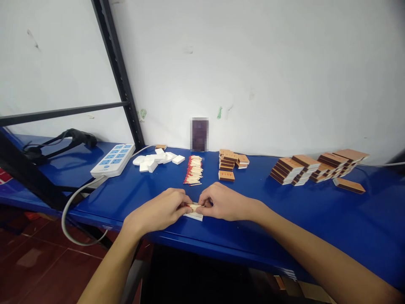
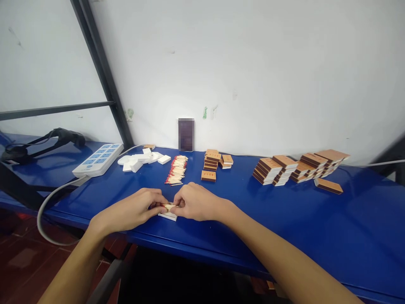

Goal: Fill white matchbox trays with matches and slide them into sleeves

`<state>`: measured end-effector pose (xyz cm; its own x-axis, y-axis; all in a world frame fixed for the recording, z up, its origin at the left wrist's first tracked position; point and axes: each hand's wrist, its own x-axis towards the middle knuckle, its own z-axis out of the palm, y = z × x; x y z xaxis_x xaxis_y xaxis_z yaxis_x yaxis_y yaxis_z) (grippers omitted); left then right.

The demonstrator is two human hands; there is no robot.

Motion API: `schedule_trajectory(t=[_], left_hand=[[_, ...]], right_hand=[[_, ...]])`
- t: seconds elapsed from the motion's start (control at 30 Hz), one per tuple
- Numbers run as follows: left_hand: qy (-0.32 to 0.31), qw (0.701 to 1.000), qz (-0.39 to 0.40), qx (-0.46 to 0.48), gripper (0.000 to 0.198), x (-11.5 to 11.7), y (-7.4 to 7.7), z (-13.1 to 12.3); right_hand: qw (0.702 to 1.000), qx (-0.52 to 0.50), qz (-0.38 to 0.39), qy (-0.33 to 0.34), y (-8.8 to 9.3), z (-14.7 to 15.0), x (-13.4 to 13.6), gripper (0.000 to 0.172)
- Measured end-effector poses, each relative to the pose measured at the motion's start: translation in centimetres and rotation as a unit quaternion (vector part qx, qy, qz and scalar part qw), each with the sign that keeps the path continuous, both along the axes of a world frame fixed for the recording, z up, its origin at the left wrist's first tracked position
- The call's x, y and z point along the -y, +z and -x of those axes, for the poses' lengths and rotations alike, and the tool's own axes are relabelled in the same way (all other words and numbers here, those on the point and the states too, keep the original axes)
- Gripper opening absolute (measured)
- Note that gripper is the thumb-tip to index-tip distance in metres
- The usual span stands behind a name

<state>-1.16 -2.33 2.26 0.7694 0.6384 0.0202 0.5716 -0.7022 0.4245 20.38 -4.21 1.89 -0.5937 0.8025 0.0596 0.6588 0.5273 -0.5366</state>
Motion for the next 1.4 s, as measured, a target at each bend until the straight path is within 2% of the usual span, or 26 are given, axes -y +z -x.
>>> schedule_trajectory(t=[0.27, 0.57, 0.77, 0.93, 1.27, 1.4], left_hand=[[-0.013, 1.000, 0.006, 0.003, 0.036, 0.3, 0.4, -0.1], [-0.007, 1.000, 0.026, 0.005, 0.034, 0.0, 0.6, 0.0], [-0.014, 0.999, 0.026, 0.018, 0.033, -0.4, 0.4, 0.1], [0.002, 0.999, 0.034, 0.040, 0.027, -0.7, 0.1, -0.1], [0.001, 0.998, 0.049, 0.036, 0.025, -0.4, 0.3, -0.4], [0.002, 0.998, 0.045, 0.033, 0.023, -0.3, 0.3, -0.6]], right_hand=[[1.000, -0.008, -0.004, -0.003, -0.3, 0.1, 0.0, 0.031], [0.998, -0.041, 0.054, -0.006, 0.1, -0.5, -0.2, 0.030], [1.000, -0.020, 0.006, 0.006, 0.0, -0.7, -0.3, 0.029], [1.000, -0.023, 0.011, 0.017, 0.2, -0.6, -0.3, 0.022], [0.997, -0.059, 0.030, -0.027, -0.5, -0.4, -0.4, 0.005], [0.999, -0.050, 0.009, -0.019, -0.6, -0.3, -0.2, 0.009]])
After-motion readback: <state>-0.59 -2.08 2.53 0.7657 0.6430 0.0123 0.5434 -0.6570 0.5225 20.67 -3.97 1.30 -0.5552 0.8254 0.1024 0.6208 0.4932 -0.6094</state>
